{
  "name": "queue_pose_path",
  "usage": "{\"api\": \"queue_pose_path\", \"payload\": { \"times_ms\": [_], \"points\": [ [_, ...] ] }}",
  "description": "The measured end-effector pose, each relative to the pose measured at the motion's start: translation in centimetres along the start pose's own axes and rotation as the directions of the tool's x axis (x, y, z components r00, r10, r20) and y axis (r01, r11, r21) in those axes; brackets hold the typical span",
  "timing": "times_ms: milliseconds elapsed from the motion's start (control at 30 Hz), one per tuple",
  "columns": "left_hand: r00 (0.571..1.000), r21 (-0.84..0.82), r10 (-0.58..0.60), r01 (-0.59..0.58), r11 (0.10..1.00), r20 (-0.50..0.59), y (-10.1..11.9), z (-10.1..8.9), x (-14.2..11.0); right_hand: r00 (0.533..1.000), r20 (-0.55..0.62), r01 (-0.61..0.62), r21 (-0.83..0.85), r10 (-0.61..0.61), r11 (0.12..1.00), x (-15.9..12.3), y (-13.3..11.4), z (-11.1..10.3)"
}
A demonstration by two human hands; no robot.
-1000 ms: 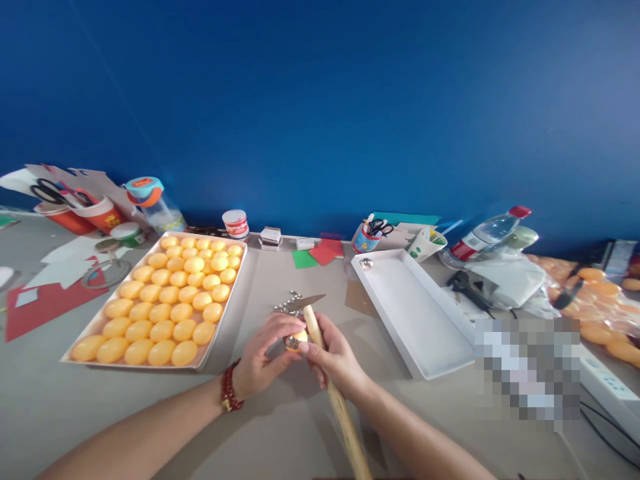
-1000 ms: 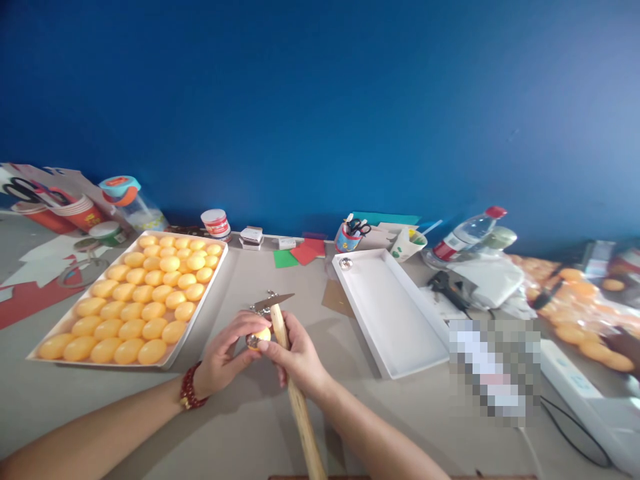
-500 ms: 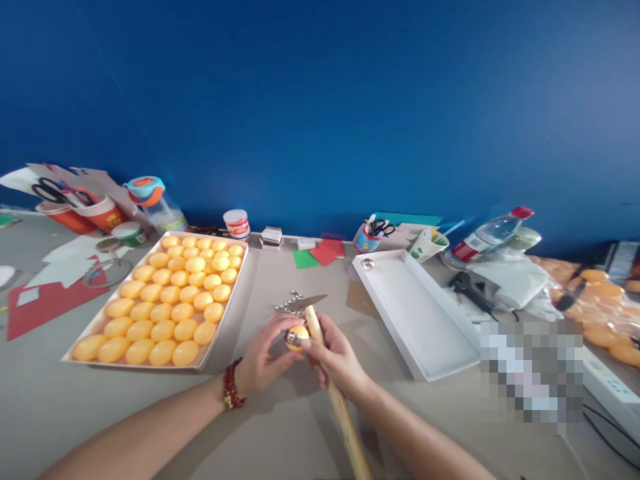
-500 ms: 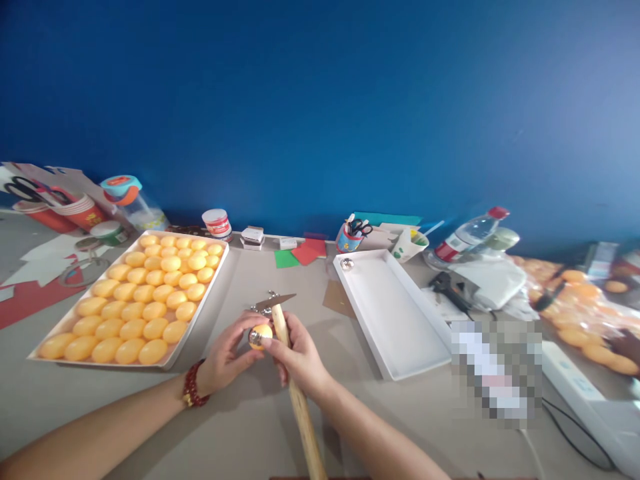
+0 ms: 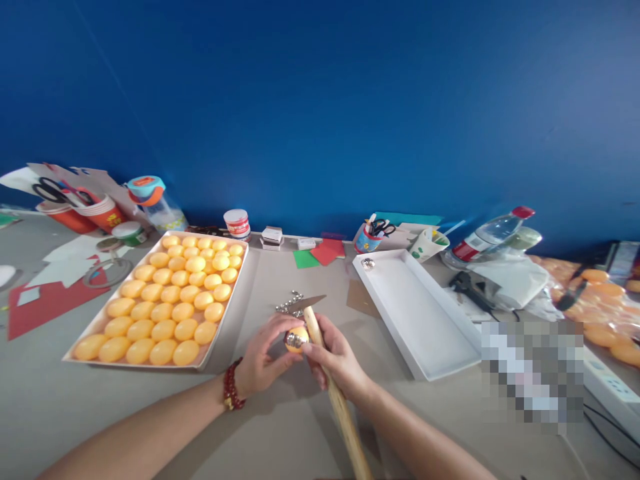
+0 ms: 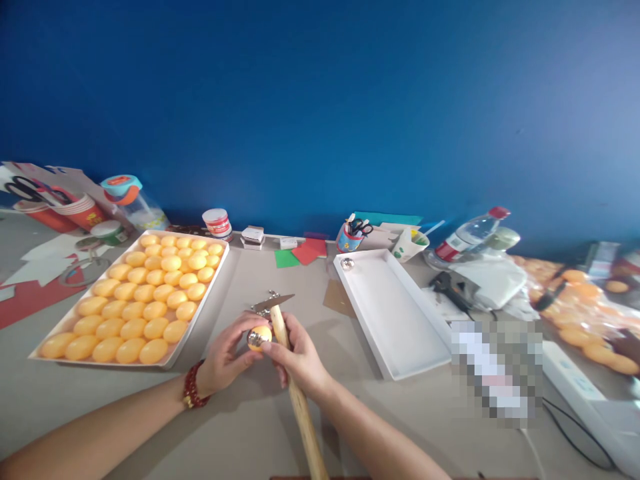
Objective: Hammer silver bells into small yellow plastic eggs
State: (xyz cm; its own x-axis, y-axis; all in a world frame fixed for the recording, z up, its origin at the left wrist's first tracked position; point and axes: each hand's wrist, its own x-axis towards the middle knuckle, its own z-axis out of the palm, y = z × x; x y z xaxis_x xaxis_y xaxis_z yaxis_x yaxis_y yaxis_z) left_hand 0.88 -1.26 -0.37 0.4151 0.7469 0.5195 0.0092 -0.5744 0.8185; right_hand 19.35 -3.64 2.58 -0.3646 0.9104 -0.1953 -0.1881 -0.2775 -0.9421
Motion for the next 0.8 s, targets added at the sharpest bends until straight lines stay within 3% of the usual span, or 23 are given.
{"api": "queue_pose_path", "payload": {
  "times_ms": [800],
  "points": [
    [0.999,-0.011,-0.046,0.046,0.999,-0.022,0.1,0.01,0.0,1.0,0.023,0.003,0.062,-0.004,0.998,0.46,0.11,-0.11]
  ]
}}
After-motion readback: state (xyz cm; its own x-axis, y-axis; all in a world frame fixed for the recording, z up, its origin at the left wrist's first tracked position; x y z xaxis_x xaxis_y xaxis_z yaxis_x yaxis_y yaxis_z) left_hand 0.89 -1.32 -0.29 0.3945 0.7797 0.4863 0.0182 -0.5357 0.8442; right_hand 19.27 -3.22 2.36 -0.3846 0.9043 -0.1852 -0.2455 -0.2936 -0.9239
